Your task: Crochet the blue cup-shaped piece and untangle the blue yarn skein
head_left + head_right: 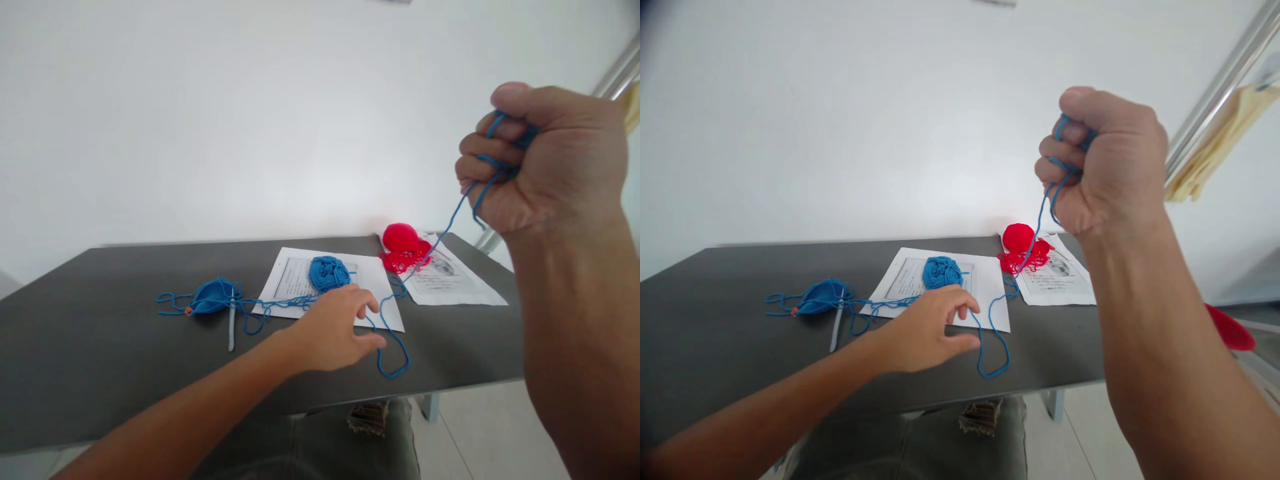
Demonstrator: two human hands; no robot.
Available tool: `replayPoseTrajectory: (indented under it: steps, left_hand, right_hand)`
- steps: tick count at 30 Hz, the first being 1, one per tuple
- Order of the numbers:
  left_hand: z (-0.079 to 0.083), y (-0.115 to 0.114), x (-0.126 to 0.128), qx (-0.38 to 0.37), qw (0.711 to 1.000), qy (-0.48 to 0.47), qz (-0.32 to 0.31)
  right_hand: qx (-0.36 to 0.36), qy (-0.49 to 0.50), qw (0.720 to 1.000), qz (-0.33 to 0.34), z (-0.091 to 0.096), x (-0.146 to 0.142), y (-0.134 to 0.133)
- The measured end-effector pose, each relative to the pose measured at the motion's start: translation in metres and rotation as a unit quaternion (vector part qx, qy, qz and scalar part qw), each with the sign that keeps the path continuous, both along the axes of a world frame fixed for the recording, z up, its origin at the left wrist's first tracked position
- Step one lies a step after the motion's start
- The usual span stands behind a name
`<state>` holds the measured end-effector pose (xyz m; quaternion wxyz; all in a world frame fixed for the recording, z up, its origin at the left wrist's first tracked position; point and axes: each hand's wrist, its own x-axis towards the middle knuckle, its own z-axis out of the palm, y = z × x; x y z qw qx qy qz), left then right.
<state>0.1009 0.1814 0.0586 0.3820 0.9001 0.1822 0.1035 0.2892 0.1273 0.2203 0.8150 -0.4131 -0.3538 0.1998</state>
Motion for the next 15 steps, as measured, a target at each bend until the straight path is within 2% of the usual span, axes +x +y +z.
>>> replayPoseTrajectory:
  steps: [1,3,7,12,15]
  left_hand:
    - [-0.008,-0.007,0.006,0.025,1.000,-0.009,0.000]
    - [-0.024,-0.021,0.020,0.122,0.992,0.009,-0.018]
    - [-0.049,-0.031,0.045,0.161,0.984,0.025,0.073]
    - [-0.055,-0.020,0.049,0.163,0.986,-0.008,0.045]
    - [-0.057,-0.013,0.040,0.153,0.987,-0.030,0.038]
  right_hand:
    - [-0.001,-0.005,1.000,0.003,-0.001,-0.002,0.000]
    - [0.004,-0.037,0.999,0.028,-0.003,-0.008,0.001]
    - [0.026,-0.097,0.994,0.052,-0.009,-0.016,-0.002]
    - [0.024,-0.116,0.992,0.050,-0.017,-0.012,-0.006]
    - [-0.020,-0.140,0.988,0.060,-0.033,0.000,-0.008]
